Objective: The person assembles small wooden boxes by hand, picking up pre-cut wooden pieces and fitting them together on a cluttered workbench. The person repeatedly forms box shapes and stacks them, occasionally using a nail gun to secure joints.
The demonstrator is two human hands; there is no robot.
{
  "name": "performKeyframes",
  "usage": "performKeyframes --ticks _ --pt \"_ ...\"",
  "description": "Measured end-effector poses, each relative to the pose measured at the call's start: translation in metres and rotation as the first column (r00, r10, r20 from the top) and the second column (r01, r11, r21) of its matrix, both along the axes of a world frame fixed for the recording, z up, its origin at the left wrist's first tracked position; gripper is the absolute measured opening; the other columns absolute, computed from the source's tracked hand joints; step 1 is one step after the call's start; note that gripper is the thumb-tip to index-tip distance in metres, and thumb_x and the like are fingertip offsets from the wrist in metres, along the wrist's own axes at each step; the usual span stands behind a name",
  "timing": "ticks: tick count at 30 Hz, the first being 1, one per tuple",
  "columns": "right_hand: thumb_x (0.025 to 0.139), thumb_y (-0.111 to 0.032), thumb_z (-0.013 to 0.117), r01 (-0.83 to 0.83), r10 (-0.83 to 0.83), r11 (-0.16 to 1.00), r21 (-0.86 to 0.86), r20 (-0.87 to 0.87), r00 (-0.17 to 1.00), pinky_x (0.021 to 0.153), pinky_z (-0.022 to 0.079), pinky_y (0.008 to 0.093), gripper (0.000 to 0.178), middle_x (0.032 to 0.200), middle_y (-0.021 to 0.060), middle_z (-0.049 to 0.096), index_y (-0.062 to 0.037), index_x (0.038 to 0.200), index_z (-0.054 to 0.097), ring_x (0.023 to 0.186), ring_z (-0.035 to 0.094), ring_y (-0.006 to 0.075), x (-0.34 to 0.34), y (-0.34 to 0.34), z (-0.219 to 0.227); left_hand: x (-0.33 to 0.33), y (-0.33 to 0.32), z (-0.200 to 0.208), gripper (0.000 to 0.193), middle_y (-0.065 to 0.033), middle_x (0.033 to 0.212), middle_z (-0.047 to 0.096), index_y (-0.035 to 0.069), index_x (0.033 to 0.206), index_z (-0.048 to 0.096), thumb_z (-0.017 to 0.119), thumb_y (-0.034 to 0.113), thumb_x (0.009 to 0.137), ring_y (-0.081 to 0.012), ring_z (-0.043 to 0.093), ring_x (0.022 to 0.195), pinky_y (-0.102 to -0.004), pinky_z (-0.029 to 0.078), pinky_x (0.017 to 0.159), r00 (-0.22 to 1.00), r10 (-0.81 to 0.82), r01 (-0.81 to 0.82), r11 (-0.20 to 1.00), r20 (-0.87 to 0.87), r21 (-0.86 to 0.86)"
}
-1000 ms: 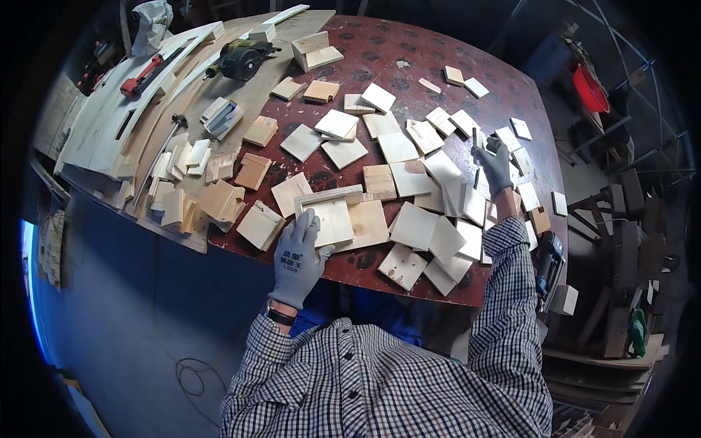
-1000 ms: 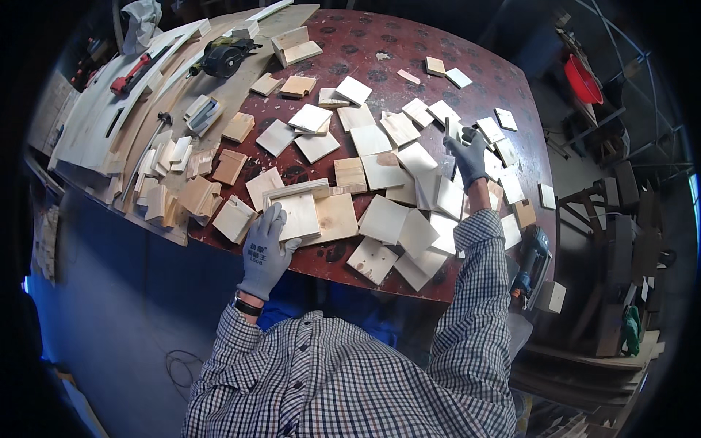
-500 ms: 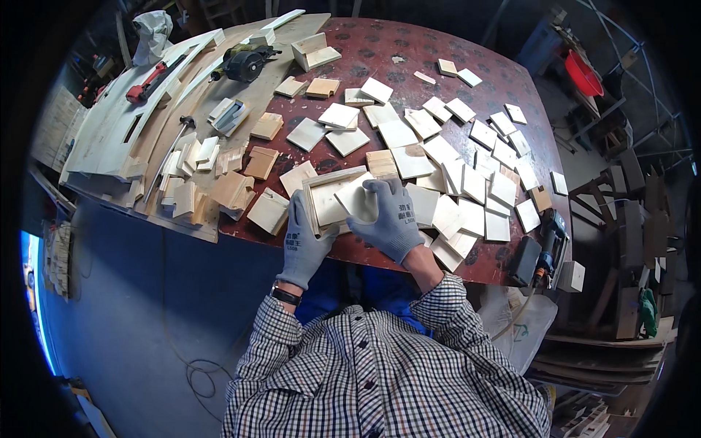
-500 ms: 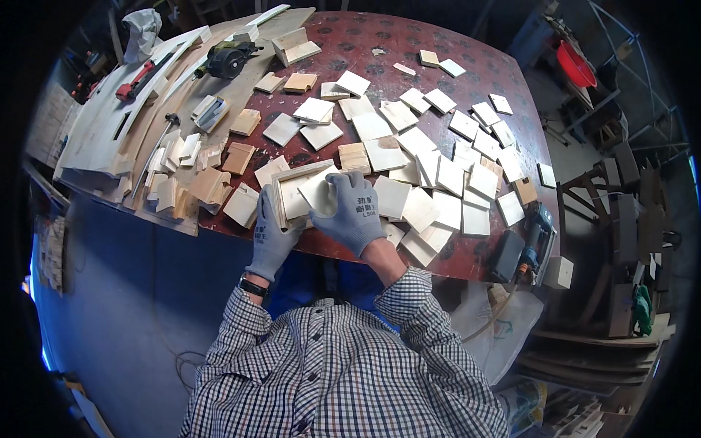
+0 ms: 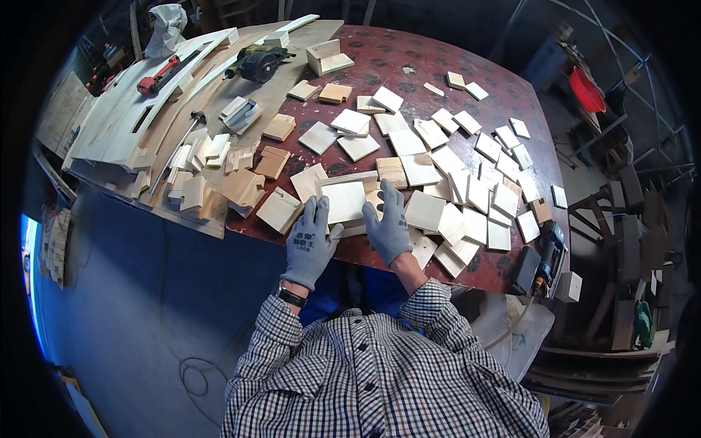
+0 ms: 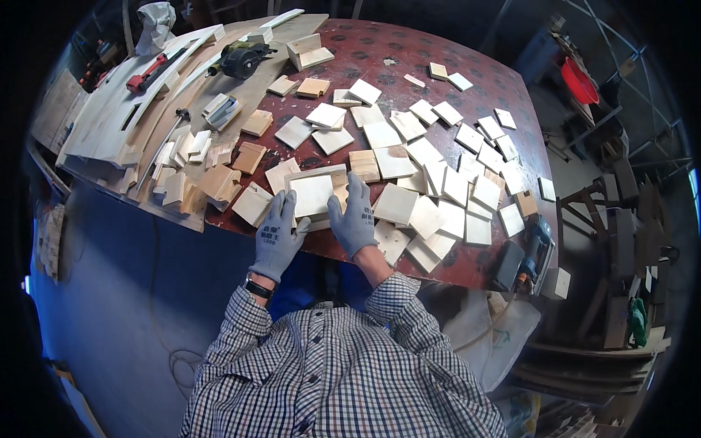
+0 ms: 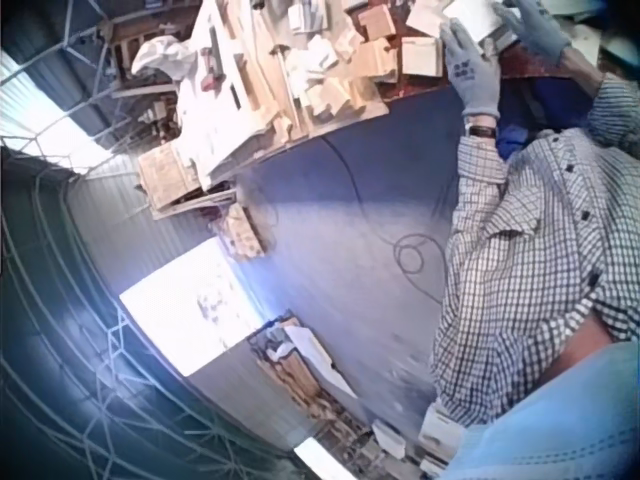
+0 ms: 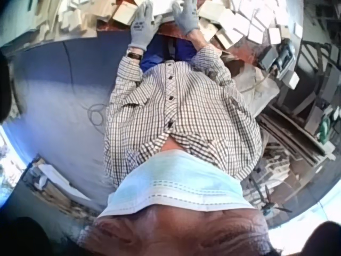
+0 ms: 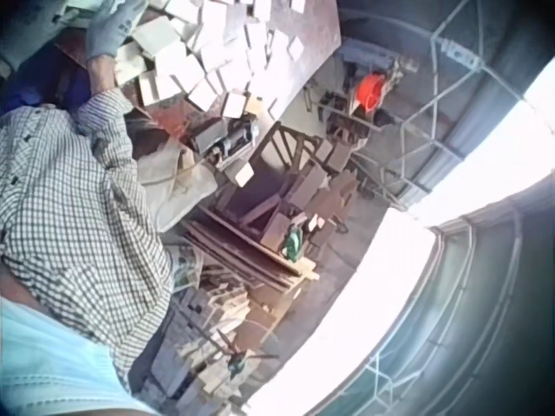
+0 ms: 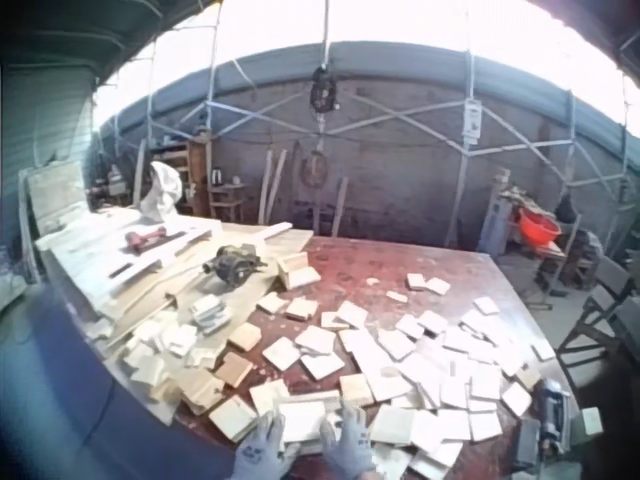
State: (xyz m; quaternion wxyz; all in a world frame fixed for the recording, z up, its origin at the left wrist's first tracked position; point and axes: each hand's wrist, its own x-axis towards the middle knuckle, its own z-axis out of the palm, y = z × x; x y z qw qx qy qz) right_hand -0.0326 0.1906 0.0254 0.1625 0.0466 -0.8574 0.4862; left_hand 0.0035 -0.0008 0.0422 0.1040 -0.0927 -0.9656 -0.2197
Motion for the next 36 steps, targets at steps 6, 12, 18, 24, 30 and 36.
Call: performKeyframes --ticks 6,12,18,24,30,36 --pt "0.096 -0.043 0.071 -0.137 0.081 0.945 0.296 0.194 0.978 0.107 0.046 0.0533 0.074 0.138 0.0295 0.057 0.0012 0.150 0.046 0.125 0.057 0.0478 0.010 0.001 0.003 -0.002 0.006 0.009 0.064 -0.0199 0.142 0.055 0.009 0.149 0.052 0.073 0.031 0.093 -0.0358 0.063 0.125 -0.0437 0.055 0.101 0.999 0.008 -0.014 0.993 -0.051 -0.118" --pt "0.096 -0.045 0.069 -0.143 0.083 0.939 0.313 0.197 0.977 0.104 0.048 0.0534 0.074 0.136 0.0293 0.058 0.0000 0.150 0.047 0.122 0.059 0.0476 0.009 0.002 0.008 -0.005 0.003 0.016 0.062 -0.0150 0.124 0.061 0.010 0.147 0.055 0.073 0.033 0.093 -0.0340 0.066 0.113 -0.0435 0.056 0.094 0.998 -0.004 -0.007 0.983 -0.057 -0.182" --pt "0.094 -0.048 0.071 -0.123 0.075 0.971 0.205 0.227 0.971 0.101 0.051 0.0519 0.073 0.133 0.0299 0.058 -0.0001 0.146 0.049 0.119 0.061 0.0468 0.005 -0.006 0.008 -0.016 -0.012 0.020 0.055 -0.0167 0.132 0.063 0.008 0.146 0.055 0.067 0.032 0.098 -0.0335 0.066 0.118 -0.0435 0.055 0.098 0.992 -0.063 0.048 0.990 0.113 0.129" --pt "0.092 -0.045 0.075 -0.049 0.033 0.989 0.136 0.123 0.992 0.099 0.052 0.0504 0.072 0.132 0.0282 0.059 0.0007 0.142 0.051 0.117 0.062 0.0460 0.000 -0.015 -0.006 -0.030 -0.011 -0.014 0.065 -0.0270 0.137 0.058 0.001 0.153 0.042 0.061 0.031 0.099 -0.0434 0.060 0.125 -0.0500 0.050 0.105 0.989 0.090 -0.126 0.930 0.117 0.346" --pt "0.093 -0.044 0.075 -0.031 0.021 0.991 0.129 0.081 0.997 0.101 0.052 0.0503 0.072 0.134 0.0270 0.059 0.0020 0.144 0.051 0.118 0.062 0.0452 0.004 -0.014 -0.007 -0.035 -0.011 -0.004 0.054 -0.0280 0.132 0.057 -0.003 0.141 0.047 0.060 0.025 0.096 -0.0436 0.059 0.123 -0.0506 0.048 0.105 0.978 0.003 -0.098 0.892 0.211 0.441" --pt "0.094 -0.044 0.074 -0.054 0.040 0.989 0.138 0.100 0.994 0.101 0.051 0.0500 0.073 0.134 0.0262 0.060 0.0025 0.144 0.050 0.118 0.062 0.0452 0.006 -0.013 -0.001 -0.037 -0.007 0.005 0.042 -0.0246 0.126 0.060 -0.001 0.131 0.051 0.061 0.019 0.095 -0.0403 0.061 0.119 -0.0483 0.048 0.105 0.955 0.020 -0.166 0.861 0.295 0.481"
